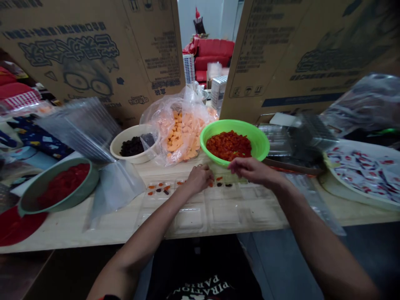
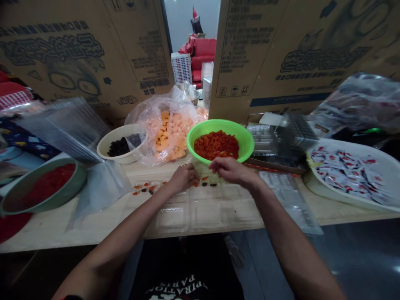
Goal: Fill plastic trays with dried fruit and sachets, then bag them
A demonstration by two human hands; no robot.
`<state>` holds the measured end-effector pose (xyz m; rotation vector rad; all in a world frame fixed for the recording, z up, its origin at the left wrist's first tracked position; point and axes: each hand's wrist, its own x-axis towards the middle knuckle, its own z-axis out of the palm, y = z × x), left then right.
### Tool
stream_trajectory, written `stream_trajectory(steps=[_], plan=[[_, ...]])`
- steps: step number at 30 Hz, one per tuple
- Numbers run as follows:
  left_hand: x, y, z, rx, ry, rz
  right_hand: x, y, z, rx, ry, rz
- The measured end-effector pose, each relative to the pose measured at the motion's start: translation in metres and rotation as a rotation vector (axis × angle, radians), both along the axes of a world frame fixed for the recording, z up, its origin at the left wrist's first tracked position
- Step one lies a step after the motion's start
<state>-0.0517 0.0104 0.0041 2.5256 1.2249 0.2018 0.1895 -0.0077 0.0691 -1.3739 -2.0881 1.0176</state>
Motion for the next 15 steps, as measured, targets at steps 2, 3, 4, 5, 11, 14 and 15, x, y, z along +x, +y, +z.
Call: stream_trajectory(steps=[2, 3, 4, 5, 11, 14, 15], plan=[[-0.001, -0.006, 0.001, 0.009, 0.024, -0.012, -0.007, -0.011, -0.021, 0.036, -0.056, 0.026], [-0.002, -0.008, 0.002, 0.004, 0.048, -0.018, -0.01, -0.015, -0.033, 0.079, -0.09, 0.001], [-0.002, -0.01, 0.005, -0.007, 0.07, -0.018, -0.013, -0.017, -0.044, 0.127, -0.121, -0.025], [-0.002, -0.011, 0.007, -0.021, 0.088, -0.014, -0.016, -0.018, -0.055, 0.171, -0.149, -0.043], [0.004, -0.005, 0.018, -0.092, 0.075, 0.034, -0.015, -0.017, -0.082, 0.251, -0.256, -0.002], [0.018, -0.003, 0.015, -0.048, 0.049, 0.105, -0.004, -0.018, -0.079, 0.279, -0.189, -0.034], [0.024, -0.003, 0.013, -0.029, 0.049, 0.11, 0.001, -0.019, -0.078, 0.268, -0.168, -0.06]])
